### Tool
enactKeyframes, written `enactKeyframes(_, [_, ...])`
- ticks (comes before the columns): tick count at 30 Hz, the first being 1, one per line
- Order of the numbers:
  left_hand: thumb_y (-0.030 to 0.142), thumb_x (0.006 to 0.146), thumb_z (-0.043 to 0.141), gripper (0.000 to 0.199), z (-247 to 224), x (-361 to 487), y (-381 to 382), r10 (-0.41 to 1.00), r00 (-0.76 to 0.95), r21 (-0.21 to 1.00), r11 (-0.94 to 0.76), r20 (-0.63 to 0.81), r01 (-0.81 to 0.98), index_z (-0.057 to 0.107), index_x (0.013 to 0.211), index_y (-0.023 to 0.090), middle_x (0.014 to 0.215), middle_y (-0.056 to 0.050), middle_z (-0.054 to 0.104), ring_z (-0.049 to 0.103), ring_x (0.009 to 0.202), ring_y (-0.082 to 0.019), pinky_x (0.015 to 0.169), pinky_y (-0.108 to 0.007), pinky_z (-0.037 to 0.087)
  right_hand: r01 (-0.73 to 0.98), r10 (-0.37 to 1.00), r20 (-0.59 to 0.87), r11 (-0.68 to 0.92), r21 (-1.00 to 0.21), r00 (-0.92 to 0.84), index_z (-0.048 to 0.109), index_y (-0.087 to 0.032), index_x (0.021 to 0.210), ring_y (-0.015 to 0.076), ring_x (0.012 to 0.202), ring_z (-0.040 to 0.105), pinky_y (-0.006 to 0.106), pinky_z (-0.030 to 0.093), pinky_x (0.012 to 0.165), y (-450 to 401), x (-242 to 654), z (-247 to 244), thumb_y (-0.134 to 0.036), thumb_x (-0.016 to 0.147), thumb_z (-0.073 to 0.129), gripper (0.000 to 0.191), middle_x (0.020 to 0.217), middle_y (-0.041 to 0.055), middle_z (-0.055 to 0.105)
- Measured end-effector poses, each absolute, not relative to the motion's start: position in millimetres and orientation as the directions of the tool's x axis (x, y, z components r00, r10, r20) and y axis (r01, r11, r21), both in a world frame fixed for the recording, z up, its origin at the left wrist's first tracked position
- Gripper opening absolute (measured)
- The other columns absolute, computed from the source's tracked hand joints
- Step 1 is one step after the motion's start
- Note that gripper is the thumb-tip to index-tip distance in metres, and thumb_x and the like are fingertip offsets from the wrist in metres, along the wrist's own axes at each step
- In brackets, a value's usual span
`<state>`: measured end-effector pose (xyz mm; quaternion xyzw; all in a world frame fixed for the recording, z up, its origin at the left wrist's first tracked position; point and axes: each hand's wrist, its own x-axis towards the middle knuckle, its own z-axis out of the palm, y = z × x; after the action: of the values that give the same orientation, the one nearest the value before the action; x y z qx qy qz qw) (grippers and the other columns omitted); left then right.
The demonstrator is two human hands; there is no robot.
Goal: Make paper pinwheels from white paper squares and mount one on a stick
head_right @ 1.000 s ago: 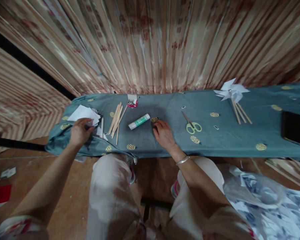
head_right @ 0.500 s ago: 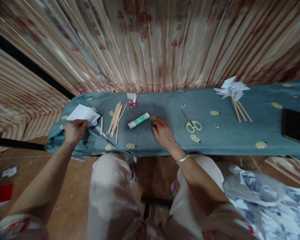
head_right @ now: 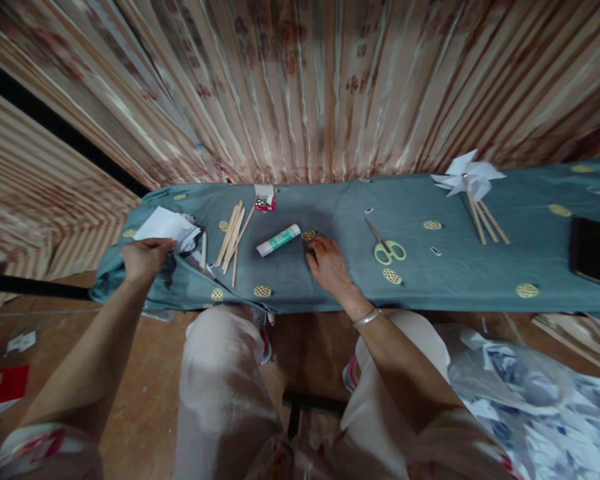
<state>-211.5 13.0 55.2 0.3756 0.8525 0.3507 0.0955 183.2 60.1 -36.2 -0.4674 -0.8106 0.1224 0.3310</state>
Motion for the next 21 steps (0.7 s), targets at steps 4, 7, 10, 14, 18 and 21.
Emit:
enactKeyframes(4, [0.018,0.068,0.076,0.010,51.3,-213.9,13.4,0.678,-0.726,0.756,0.412,0.119,0.508,0.069,0.064,0.012,0.051,0.003,0.060,0.056,0.062,-0.017,0.065,-0.030,0.041,0.679,0.833,0.422,0.542,-0.496,-0.357,0.065,-0.016,0.102,0.0312,0.108,0.061,0.050,0.048,0.101,60.5,184.0,-36.6,-0.023,0.092,0.051,0.019,0.116,0.0171,0.067])
enactKeyframes(7, [0.015,0.067,0.079,0.012,48.8,-215.8,13.6,0.678,-0.728,0.808,0.371,0.101,0.457,0.068,0.062,0.012,0.050,0.005,0.059,0.053,0.060,-0.015,0.065,-0.030,0.040,0.677,0.834,0.422,0.540,-0.499,-0.355,0.065,-0.018,0.103,0.0309,0.108,0.061,0.051,0.047,0.101,60.7,184.1,-37.8,-0.023,0.092,0.051,0.019,0.116,0.0155,0.067])
enactKeyframes(10, [0.012,0.067,0.080,0.014,49.8,-215.3,13.5,0.675,-0.731,0.829,0.350,0.100,0.436,0.067,0.061,0.013,0.051,0.006,0.060,0.052,0.061,-0.013,0.066,-0.028,0.041,0.671,0.838,0.421,0.536,-0.511,-0.348,0.065,-0.018,0.104,0.0309,0.109,0.060,0.051,0.047,0.101,60.6,183.6,-38.7,-0.023,0.092,0.051,0.019,0.118,0.0158,0.067])
enactKeyframes(14, [0.010,0.067,0.079,0.015,52.9,-214.2,13.0,0.666,-0.741,0.833,0.359,0.088,0.422,0.067,0.060,0.014,0.046,0.009,0.054,0.046,0.056,-0.010,0.063,-0.024,0.038,0.676,0.842,0.413,0.529,-0.512,-0.346,0.065,-0.017,0.103,0.0304,0.107,0.061,0.049,0.048,0.100,60.2,182.7,-37.5,-0.022,0.092,0.051,0.018,0.115,0.0158,0.067])
enactKeyframes(18, [0.014,0.071,0.078,0.016,52.6,-216.6,11.4,0.678,-0.731,0.835,0.357,0.078,0.420,0.067,0.061,0.013,0.042,0.011,0.044,0.038,0.053,-0.008,0.058,-0.023,0.031,0.682,0.842,0.409,0.529,-0.505,-0.351,0.065,-0.016,0.102,0.0306,0.106,0.061,0.049,0.048,0.100,60.1,182.5,-35.9,-0.022,0.091,0.051,0.019,0.115,0.0163,0.068])
enactKeyframes(21, [0.015,0.072,0.077,0.018,51.4,-218.0,11.2,0.681,-0.729,0.837,0.358,0.070,0.414,0.065,0.058,0.013,0.040,0.011,0.040,0.034,0.051,-0.007,0.055,-0.023,0.029,0.679,0.840,0.411,0.533,-0.505,-0.353,0.065,-0.017,0.102,0.0308,0.107,0.061,0.050,0.048,0.099,60.2,182.9,-35.8,-0.022,0.092,0.051,0.019,0.115,0.0163,0.067])
